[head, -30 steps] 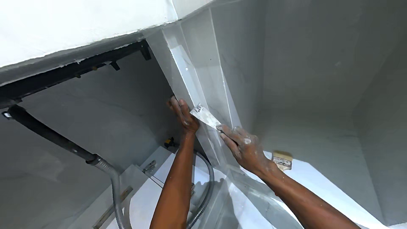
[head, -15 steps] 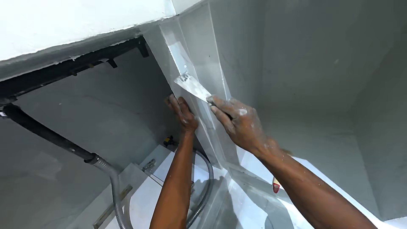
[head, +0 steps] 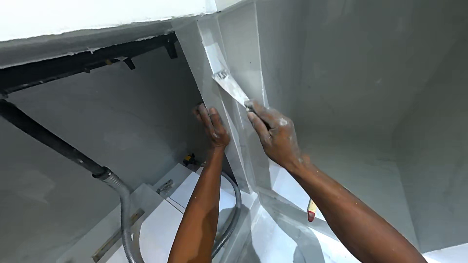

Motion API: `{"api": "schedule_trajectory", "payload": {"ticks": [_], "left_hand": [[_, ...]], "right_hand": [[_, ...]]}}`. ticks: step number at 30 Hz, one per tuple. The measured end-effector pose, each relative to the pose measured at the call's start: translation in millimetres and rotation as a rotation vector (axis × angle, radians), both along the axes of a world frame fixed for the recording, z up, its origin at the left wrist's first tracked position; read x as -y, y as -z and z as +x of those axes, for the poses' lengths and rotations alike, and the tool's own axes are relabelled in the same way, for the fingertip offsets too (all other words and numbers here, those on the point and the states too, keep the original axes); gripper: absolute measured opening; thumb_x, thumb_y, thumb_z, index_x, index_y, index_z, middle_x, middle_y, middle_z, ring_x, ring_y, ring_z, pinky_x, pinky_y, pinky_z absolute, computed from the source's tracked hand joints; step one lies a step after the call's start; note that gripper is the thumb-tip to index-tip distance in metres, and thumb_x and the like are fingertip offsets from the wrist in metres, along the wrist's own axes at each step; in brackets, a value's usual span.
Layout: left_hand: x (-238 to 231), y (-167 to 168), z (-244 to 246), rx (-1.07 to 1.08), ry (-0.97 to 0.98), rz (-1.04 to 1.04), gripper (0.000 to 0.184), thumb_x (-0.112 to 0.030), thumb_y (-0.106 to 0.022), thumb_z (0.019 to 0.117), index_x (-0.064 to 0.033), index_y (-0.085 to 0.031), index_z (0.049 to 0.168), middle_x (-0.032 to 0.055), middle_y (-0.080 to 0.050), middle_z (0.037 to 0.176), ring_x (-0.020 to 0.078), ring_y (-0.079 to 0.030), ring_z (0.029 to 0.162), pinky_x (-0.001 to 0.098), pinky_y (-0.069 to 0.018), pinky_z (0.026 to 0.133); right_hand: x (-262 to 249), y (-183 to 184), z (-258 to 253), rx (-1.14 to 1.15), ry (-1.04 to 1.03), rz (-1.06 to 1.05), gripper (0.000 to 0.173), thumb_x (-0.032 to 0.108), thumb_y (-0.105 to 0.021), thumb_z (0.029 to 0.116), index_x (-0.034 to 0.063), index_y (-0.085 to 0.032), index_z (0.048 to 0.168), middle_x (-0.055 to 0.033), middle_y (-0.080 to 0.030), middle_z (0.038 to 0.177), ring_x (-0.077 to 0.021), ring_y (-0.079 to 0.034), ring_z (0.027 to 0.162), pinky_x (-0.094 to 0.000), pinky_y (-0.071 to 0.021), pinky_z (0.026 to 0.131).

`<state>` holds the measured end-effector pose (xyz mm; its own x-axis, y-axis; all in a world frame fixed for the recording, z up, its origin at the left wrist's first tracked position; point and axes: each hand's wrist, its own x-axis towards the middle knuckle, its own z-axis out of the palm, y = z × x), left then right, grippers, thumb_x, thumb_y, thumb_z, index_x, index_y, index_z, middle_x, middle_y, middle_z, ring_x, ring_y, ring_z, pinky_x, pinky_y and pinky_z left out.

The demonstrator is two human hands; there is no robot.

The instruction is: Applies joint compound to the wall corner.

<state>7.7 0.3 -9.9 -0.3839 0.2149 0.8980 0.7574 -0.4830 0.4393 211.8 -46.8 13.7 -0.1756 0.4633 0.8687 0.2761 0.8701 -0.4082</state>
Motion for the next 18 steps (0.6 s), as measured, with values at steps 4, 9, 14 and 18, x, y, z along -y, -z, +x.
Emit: {"api": "schedule_trajectory", "payload": {"ticks": [4,9,14,18], "left_hand": [[0.7,-2.4,2.1,0.001,0.034,0.019,0.066,-0.048,-0.027,0.1054,0.0056,-0.053,0.133,0.0242,-0.048,0.133,0.0253,-0.049,0.126,0.0352,-0.0403,0.109],[5.5,-4.2,4.1,-0.026,0.027,0.010,0.076,-0.056,-0.029,0.1026,0.0092,-0.051,0.135,0.0282,-0.048,0.134,0.0284,-0.050,0.126,0.0376,-0.0414,0.109],[7.6,-3.1,4.2,0.006,0.064,-0.053,0.108,-0.084,-0.039,0.0859,0.0077,-0.044,0.143,0.0289,-0.044,0.142,0.0288,-0.048,0.131,0.0386,-0.0418,0.110],[9.0,-5.7,4.9,-0.013,0.053,-0.051,0.104,-0.081,-0.046,0.0852,0.0074,-0.046,0.141,0.0295,-0.044,0.140,0.0307,-0.048,0.130,0.0393,-0.0420,0.109]], "right_hand": [[1.9,61.0,4.6,0.067,-0.002,-0.040,0.038,0.028,-0.052,0.1082,0.0136,-0.063,0.141,-0.0100,-0.069,0.096,-0.0198,-0.067,0.076,-0.0395,-0.0583,0.065],[24.1,144.0,32.1,0.047,-0.182,-0.339,0.037,0.028,-0.054,0.1074,0.0083,-0.067,0.136,-0.0049,-0.075,0.109,-0.0055,-0.068,0.089,-0.0235,-0.0577,0.082],[49.7,93.1,47.0,-0.412,-0.633,-0.728,0.043,0.022,-0.044,0.1100,0.0011,-0.048,0.148,-0.0010,-0.060,0.079,-0.0050,-0.044,0.048,-0.0205,-0.0405,0.041],[58.2,84.1,39.8,-0.537,-0.782,-0.728,0.044,0.027,-0.033,0.1127,-0.0016,-0.038,0.145,-0.0091,-0.066,0.088,-0.0116,-0.057,0.053,-0.0245,-0.0519,0.047]]}}
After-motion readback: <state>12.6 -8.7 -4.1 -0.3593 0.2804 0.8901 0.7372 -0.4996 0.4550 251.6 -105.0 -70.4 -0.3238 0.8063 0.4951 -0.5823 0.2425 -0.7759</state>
